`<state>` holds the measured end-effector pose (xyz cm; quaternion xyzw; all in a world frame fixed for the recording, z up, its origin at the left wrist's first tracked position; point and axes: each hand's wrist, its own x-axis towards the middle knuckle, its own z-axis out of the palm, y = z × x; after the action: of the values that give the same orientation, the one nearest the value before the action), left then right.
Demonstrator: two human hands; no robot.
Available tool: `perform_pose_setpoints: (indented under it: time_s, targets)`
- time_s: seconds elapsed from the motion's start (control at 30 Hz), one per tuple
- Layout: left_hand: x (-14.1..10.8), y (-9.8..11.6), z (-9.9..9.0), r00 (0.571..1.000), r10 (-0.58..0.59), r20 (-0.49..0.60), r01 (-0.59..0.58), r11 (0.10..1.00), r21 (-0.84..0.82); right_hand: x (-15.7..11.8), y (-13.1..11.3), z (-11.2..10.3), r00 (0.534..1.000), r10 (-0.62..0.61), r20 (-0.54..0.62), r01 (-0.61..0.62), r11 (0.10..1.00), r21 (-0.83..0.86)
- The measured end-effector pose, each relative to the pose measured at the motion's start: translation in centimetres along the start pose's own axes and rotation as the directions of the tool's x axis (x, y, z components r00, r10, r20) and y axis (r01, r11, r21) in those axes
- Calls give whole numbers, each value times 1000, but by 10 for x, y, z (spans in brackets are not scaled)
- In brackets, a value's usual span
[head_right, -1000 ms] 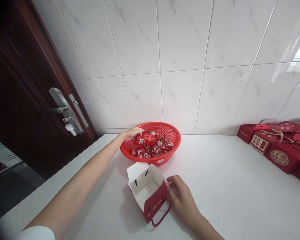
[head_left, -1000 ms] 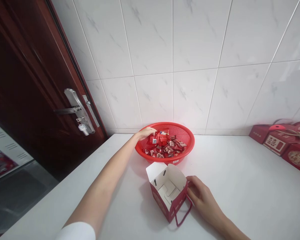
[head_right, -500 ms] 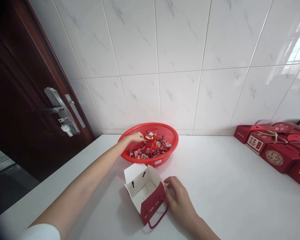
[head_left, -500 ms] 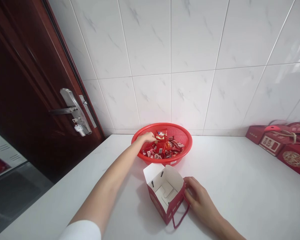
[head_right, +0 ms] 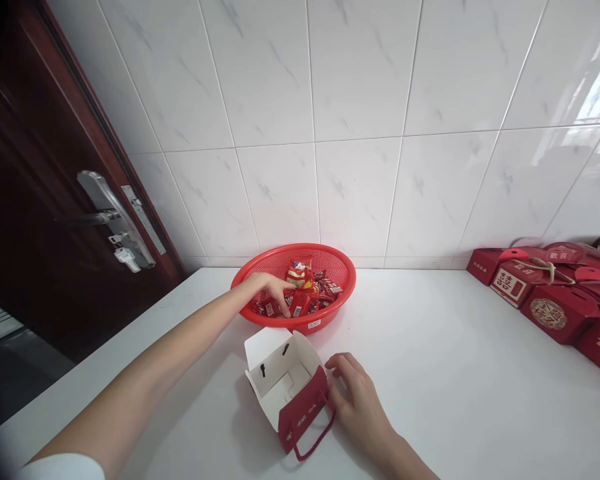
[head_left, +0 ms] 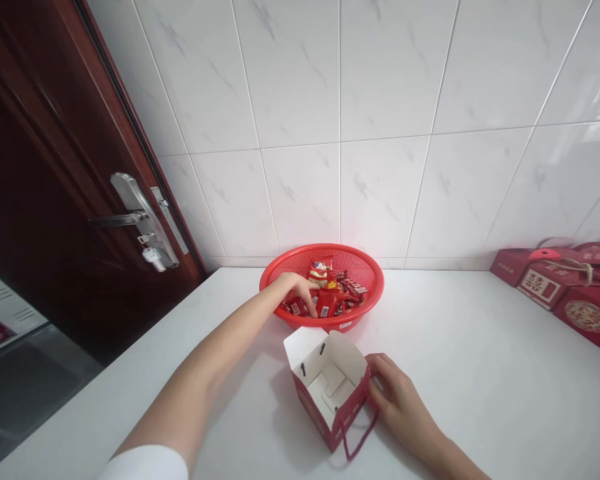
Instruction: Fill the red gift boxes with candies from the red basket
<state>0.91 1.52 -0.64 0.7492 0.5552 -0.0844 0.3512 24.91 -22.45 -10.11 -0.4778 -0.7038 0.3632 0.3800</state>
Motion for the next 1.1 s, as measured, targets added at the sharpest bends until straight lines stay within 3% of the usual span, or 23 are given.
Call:
perform_pose_setpoints:
  time_s: [0.1, 0.3, 0.5, 0.67, 0.87, 1.1]
  targets:
    - [0, 3, 5, 999, -7, 33, 8, 1000, -13, 0, 1, -1, 1000, -13, -9, 13, 1000, -4]
    - [-4, 5, 5, 996, 88, -15, -90, 987, -136, 1, 2, 0, 1000, -29, -11, 29, 1000, -6]
    - [-16, 7, -5, 966, 203, -159, -251, 883, -397, 0, 2, 0, 1000, -18, 8, 18, 1000, -1]
    - [-17, 8, -6, 940, 231, -253, -331, 798, -503, 0, 2, 0, 1000, -15, 9, 15, 1000, 4]
    - [-13, 6, -4, 930, 188, -316, -336, 785, -521, 0, 2, 0, 1000, -11, 19, 11, 1000, 4]
    - [-7, 3, -5, 915, 122, -384, -283, 874, -395, 0, 2, 0, 1000, -10, 22, 10, 1000, 11]
